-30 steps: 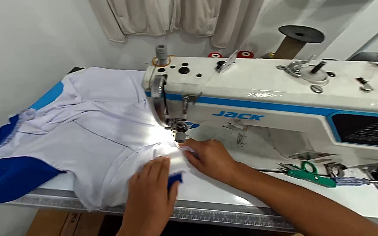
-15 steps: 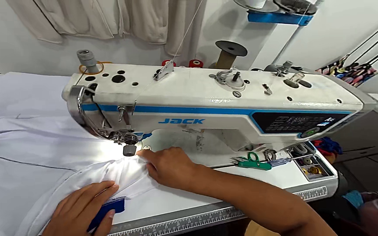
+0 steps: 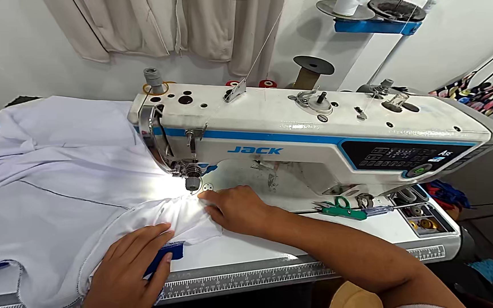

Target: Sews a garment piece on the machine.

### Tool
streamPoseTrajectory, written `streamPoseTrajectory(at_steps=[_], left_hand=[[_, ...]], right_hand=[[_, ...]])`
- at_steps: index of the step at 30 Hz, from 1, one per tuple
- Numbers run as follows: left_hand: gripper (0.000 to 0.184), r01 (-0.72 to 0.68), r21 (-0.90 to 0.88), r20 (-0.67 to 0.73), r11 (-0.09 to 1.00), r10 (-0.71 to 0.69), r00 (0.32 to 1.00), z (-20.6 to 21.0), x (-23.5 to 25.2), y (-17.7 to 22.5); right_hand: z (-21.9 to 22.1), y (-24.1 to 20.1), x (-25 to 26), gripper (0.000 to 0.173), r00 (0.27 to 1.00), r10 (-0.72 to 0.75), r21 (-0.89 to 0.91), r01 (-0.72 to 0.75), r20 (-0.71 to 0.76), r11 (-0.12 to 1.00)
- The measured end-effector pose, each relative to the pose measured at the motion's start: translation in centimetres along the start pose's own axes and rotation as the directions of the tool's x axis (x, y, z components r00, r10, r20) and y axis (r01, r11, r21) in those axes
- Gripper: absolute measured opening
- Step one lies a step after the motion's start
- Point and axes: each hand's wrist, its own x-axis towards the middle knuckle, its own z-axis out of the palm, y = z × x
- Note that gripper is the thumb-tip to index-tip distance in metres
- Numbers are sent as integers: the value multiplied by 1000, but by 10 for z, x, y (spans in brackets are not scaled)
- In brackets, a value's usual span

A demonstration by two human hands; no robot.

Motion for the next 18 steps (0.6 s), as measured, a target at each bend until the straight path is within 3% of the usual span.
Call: streamPoseTrajectory(at_steps=[8,11,15,17,18], left_hand=[[36,0,9,3,1000,0,1000,1,-1,-1],[37,62,-21,-53,998,-63,997,5,-1,0],[29,148,-284,-177,947,-204,963,-33,41,43],[32,55,-553,-207,831,-201,957,-64,75,77],[46,-45,-681,-236,731,-161,958,-75,94,93]], right_hand=[[2,0,-2,29,1000,-11,-9,11,-23,1000],[3,1,-2,29,999,-18,-5,18,-35,1000],[7,3,-2,31,997,-33,-1,33,-66,999],[7,4,-2,30,996,-41,-1,41,-79,999],[6,5,-2,30,996,-42,-4,42,-81,999]])
